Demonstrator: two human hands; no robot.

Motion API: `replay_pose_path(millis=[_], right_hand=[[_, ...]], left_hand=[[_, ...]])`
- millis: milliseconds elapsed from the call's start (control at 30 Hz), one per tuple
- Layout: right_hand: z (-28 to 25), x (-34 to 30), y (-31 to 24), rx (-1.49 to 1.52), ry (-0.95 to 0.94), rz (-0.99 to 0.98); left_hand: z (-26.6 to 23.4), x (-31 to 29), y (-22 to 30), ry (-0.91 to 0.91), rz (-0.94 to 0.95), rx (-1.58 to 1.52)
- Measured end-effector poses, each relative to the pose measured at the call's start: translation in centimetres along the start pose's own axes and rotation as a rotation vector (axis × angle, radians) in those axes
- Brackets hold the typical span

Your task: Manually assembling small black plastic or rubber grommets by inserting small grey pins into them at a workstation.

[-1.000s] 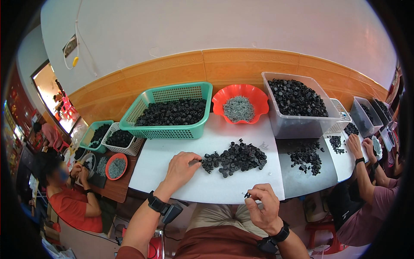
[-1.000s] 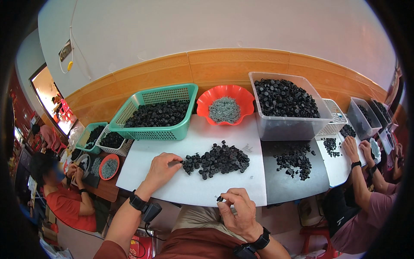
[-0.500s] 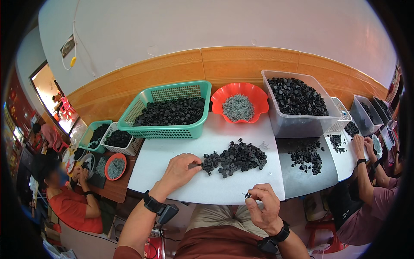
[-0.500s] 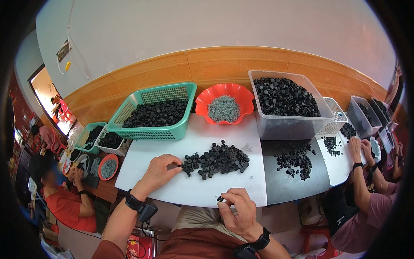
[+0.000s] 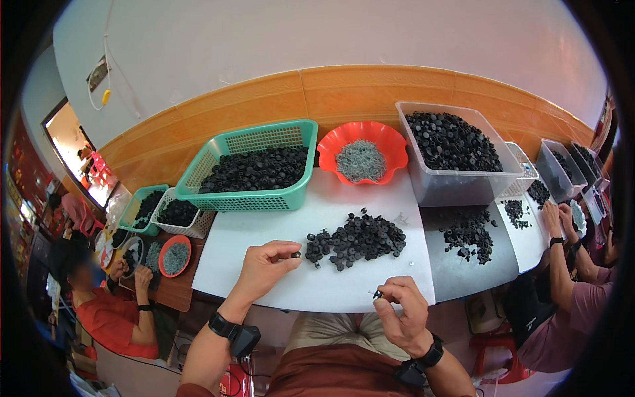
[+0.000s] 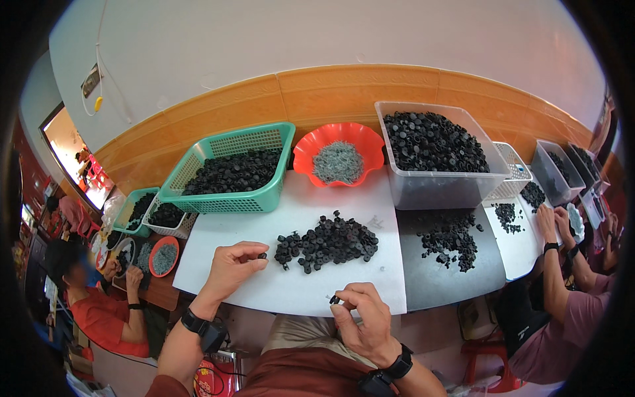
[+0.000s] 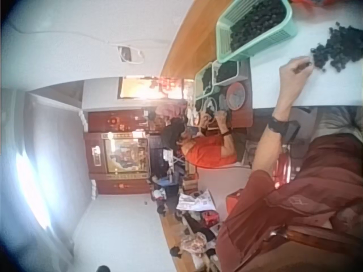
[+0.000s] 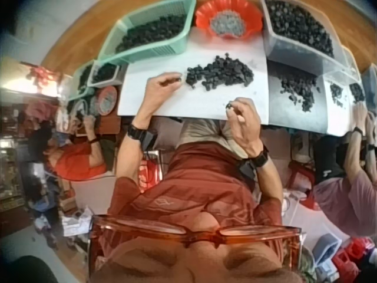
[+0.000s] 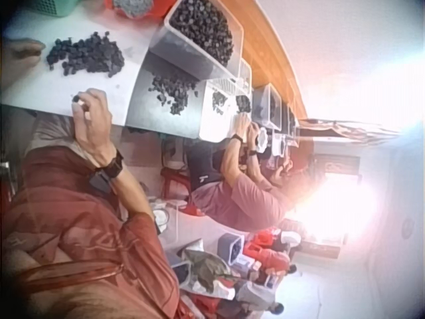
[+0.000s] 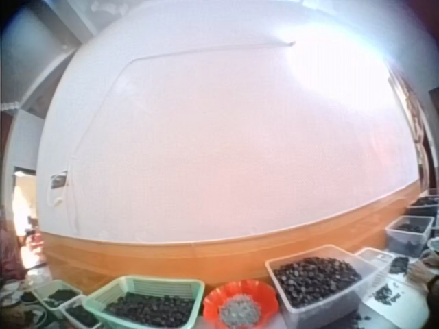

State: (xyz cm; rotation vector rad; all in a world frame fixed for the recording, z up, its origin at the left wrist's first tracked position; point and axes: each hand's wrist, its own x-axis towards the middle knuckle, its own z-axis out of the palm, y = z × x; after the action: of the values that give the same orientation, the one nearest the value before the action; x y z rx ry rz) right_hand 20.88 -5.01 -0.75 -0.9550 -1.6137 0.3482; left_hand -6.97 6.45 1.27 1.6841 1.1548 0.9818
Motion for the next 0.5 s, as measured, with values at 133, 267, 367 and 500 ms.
replay_pose_path(millis=[133, 267, 367, 500], right_hand=[[0.3, 0.2, 0.2, 0.009, 0.007, -0.024], [0.8, 0.1, 0.1, 0.048, 0.018, -0.01], [1.2, 0.3, -0.2, 0.092, -0.015, 0.021], [1.5, 0.6, -0.6, 0.069, -0.034, 0.015]], left_hand=[[0.6, -1.0, 0.5, -0.07, -0.137, -0.3], [1.6, -1.7, 1.3, -0.109, -0.184, -0.433], [2.3, -2.5, 1.5, -0.133, -0.228, -0.507], [3.5, -3.2, 1.9, -0.18, -0.27, -0.65]])
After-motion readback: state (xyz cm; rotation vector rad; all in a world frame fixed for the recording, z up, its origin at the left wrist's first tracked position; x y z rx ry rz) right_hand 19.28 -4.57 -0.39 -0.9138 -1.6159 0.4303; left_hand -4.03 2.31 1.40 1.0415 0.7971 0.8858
